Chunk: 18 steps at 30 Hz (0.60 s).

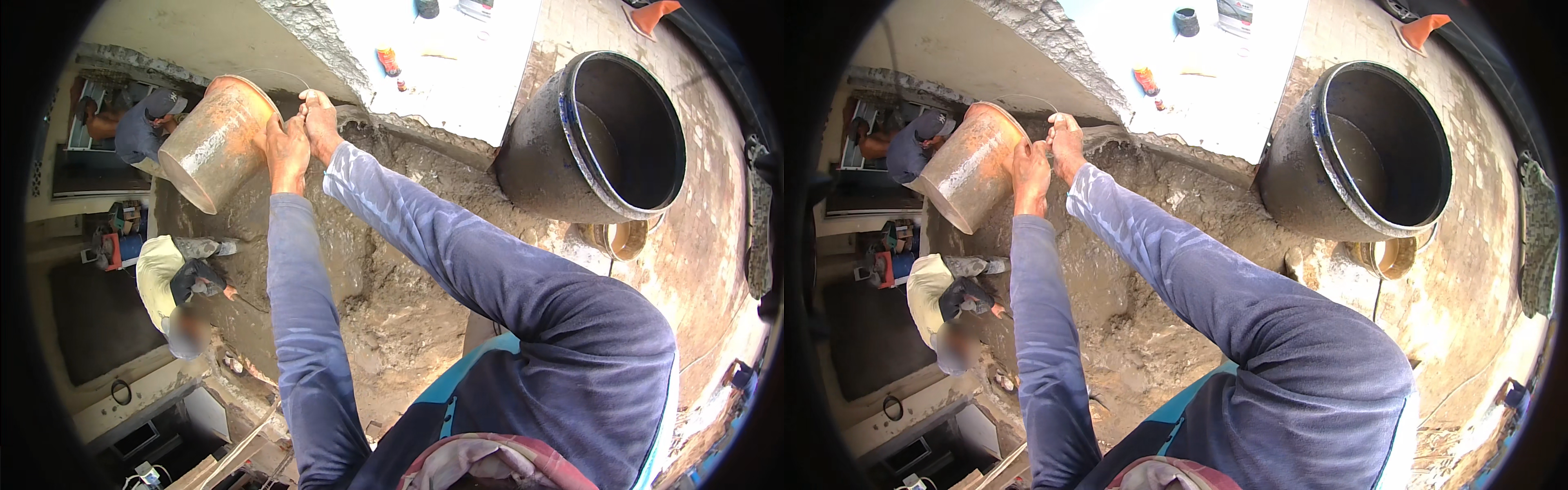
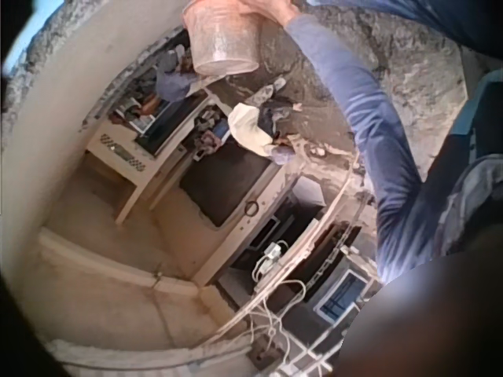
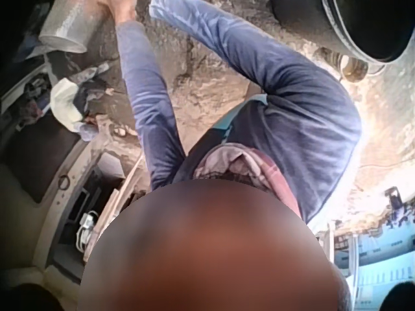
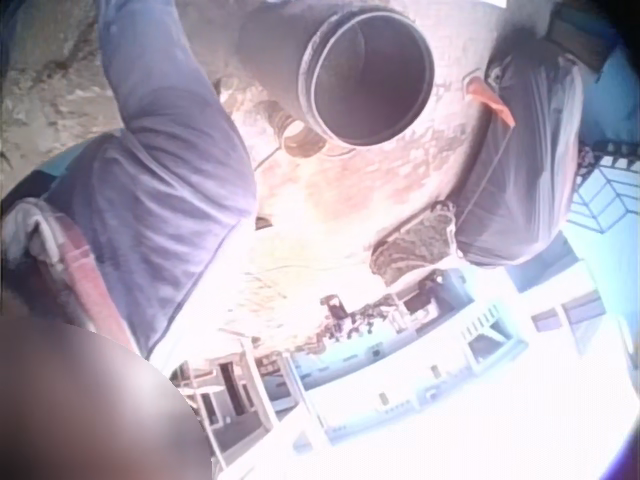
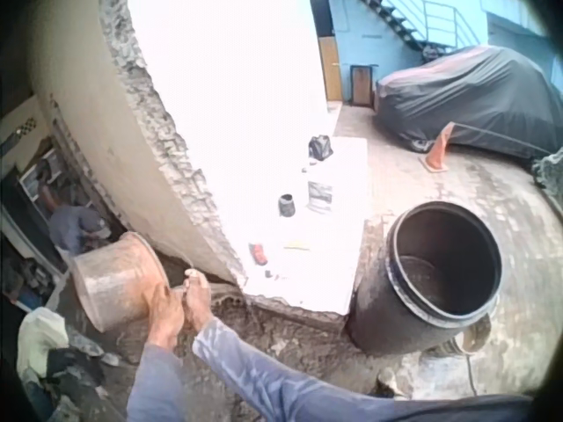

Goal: The person uses a long-handled tool to spread and level wet concrete on a floor while two coworkers also work nearby. The person briefly picks up a metal bowl and pours water into a large black drum before resuming leveling the concrete.

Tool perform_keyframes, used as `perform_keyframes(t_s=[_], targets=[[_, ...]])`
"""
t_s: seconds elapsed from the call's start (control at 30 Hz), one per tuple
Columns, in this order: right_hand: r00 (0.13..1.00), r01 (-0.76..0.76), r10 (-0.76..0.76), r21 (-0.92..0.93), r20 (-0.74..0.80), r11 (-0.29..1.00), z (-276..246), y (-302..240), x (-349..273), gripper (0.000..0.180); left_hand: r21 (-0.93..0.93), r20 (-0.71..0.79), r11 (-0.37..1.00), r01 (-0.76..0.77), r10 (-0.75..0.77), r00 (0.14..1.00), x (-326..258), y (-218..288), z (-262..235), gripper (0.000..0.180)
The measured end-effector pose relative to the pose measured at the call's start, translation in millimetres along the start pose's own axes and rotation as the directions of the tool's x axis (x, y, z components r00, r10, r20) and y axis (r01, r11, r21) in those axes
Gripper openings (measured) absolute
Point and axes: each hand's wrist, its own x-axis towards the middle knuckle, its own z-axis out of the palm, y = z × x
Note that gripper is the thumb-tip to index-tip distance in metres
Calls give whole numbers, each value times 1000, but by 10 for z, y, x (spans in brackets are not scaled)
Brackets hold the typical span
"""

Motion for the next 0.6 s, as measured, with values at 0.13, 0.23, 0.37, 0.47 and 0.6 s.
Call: perform_keyframes(t_s=[0.13,0.23,0.37,0.47,0.6], targets=[[974,-165,162,7,160,986,-122,-110,-218,20,236,-225,960,-148,203,953,-389,108,-56,53],[950,-165,204,-171,238,971,-558,-405,-546,24,-49,-439,995,-85,55,897,-1063,48,-73,32],[922,-116,264,-447,283,887,-1250,-1181,-1111,28,-713,-387,698,-65,-315,866,-2045,-101,-188,15],[910,301,111,-819,400,488,-1586,-2203,-1567,27,-947,-150,319,42,-554,819,-2726,40,-311,18],[901,283,237,-906,363,314,-1807,-3947,-2115,51,-979,201,-89,181,-363,910,-3425,698,-55,28]])
